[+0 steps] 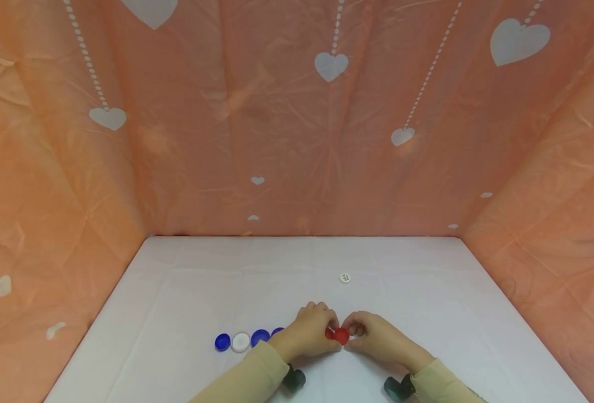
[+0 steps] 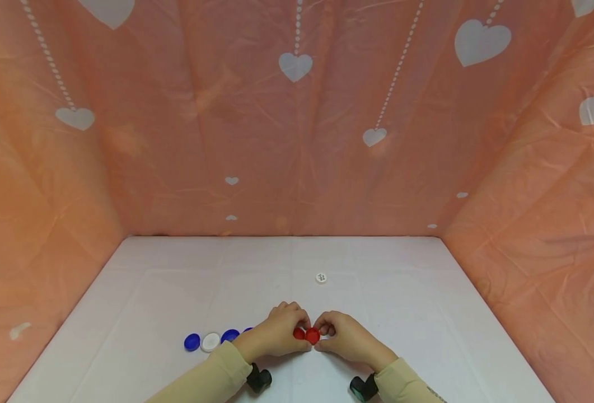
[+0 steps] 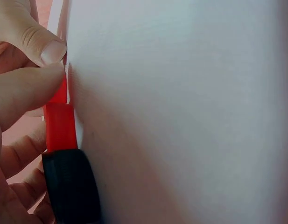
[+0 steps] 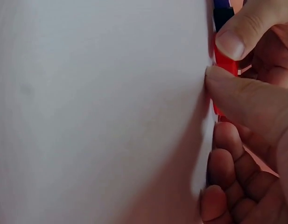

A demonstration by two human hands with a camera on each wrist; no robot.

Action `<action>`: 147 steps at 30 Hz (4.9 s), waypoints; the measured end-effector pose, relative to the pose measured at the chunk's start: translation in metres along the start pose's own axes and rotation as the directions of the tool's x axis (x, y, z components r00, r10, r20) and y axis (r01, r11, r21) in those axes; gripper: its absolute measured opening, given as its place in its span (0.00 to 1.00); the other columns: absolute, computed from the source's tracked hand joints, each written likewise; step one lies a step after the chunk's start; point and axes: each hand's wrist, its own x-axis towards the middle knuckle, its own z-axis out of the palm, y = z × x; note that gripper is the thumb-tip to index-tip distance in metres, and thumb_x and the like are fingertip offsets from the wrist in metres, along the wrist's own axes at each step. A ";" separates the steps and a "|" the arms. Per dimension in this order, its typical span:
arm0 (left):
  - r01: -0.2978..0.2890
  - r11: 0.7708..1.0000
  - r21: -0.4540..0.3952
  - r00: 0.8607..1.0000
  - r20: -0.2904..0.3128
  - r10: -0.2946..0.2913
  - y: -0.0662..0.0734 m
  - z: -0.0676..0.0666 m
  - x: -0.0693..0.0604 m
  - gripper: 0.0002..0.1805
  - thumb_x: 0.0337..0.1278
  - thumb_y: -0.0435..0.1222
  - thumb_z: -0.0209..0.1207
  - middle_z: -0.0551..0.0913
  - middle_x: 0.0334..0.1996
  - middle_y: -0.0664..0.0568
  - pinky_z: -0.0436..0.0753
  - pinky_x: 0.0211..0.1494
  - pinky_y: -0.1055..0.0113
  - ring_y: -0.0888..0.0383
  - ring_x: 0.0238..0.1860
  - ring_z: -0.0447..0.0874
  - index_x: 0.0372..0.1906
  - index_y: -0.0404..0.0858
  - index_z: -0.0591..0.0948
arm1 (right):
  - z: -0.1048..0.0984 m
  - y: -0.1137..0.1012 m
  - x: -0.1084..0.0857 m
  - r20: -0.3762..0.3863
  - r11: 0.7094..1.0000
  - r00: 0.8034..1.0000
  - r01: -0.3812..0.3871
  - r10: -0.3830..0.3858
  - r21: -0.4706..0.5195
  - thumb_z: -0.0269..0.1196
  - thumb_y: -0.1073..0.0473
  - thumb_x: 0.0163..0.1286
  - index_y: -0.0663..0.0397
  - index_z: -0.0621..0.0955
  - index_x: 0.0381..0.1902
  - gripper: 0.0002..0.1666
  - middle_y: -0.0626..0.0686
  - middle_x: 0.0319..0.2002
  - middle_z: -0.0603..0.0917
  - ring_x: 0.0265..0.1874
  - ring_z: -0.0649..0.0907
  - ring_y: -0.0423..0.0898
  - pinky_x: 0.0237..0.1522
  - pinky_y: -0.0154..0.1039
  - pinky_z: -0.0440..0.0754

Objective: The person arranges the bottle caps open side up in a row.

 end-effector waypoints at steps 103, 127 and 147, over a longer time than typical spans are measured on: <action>0.083 0.884 -0.460 0.965 -0.186 -0.187 0.006 -0.027 0.048 0.09 0.60 0.38 0.63 0.80 0.37 0.56 0.77 0.39 0.66 0.61 0.35 0.76 0.44 0.41 0.82 | -0.027 0.010 0.042 -0.268 0.971 0.953 -0.082 0.143 0.226 0.62 0.51 0.69 0.42 0.82 0.50 0.13 0.42 0.40 0.84 0.43 0.80 0.44 0.49 0.46 0.74; 0.049 0.878 -0.476 0.966 -0.200 -0.162 0.009 -0.030 0.025 0.08 0.64 0.44 0.60 0.80 0.36 0.63 0.77 0.39 0.66 0.64 0.37 0.77 0.44 0.47 0.81 | -0.022 -0.006 0.027 -0.239 0.954 0.966 -0.019 0.094 0.300 0.61 0.49 0.70 0.53 0.80 0.50 0.18 0.50 0.44 0.84 0.45 0.82 0.47 0.47 0.39 0.80; 0.075 0.848 -0.525 0.968 -0.164 -0.187 0.005 -0.021 0.020 0.04 0.66 0.42 0.59 0.81 0.34 0.62 0.78 0.41 0.65 0.64 0.35 0.77 0.40 0.49 0.81 | -0.015 -0.004 0.026 -0.309 0.958 0.939 -0.062 0.152 0.281 0.60 0.54 0.71 0.52 0.83 0.42 0.09 0.50 0.34 0.84 0.34 0.81 0.46 0.37 0.36 0.79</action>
